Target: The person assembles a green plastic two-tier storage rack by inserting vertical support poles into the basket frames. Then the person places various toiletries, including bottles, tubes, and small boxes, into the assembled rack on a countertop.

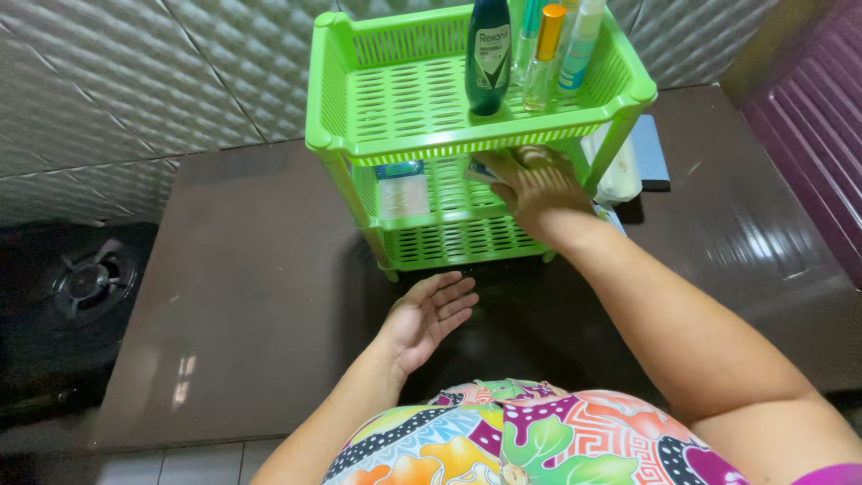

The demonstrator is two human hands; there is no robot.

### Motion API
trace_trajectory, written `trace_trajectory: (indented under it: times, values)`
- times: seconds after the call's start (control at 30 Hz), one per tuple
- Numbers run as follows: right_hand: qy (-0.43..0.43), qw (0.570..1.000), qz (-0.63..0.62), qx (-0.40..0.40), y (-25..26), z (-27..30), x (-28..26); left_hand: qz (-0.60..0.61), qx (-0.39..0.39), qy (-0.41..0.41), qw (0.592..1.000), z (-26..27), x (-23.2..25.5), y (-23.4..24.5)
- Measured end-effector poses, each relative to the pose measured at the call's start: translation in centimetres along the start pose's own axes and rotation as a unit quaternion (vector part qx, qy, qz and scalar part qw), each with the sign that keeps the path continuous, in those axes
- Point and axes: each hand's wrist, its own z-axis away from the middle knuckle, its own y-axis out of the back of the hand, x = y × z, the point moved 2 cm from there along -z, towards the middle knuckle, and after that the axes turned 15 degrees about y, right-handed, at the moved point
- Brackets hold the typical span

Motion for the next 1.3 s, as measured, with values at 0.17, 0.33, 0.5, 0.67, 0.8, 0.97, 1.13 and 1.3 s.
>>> trace_trajectory:
  times: [0.17,0.33,0.5,0.67,0.8,0.97,1.13,1.3]
  values:
    - [-0.101,0.983,-0.082,-0.128,-3.2,-5.6,4.2,0.012,0.010,-0.030,0.999,1.0,0.5,2.2]
    - [-0.055,0.984,0.028,-0.165,-7.6,-7.8,8.0,0.031,0.027,-0.036,0.998,1.2,0.7,3.8]
    - [-0.047,0.996,-0.001,-0.072,-11.3,-6.4,10.5,0.047,0.030,-0.033,0.998,0.8,0.8,4.3]
    - [-0.084,0.989,-0.013,-0.121,-12.1,-6.4,11.5,0.046,0.024,-0.025,0.998,0.4,0.8,4.2]
    - [-0.110,0.957,0.060,-0.263,-9.6,-6.4,9.1,0.040,0.029,-0.016,0.999,0.3,0.8,3.9]
    - [-0.089,0.950,-0.161,-0.252,-5.7,-3.4,4.7,0.030,0.033,-0.001,0.999,-0.5,0.6,3.7]
    - [-0.021,0.963,-0.170,-0.209,-5.1,-3.1,4.6,0.020,0.026,0.014,0.999,-1.6,0.1,3.4]
    - [-0.149,0.944,-0.170,-0.241,-5.1,-4.1,4.2,0.017,0.044,0.025,0.999,-2.0,-0.2,3.5]
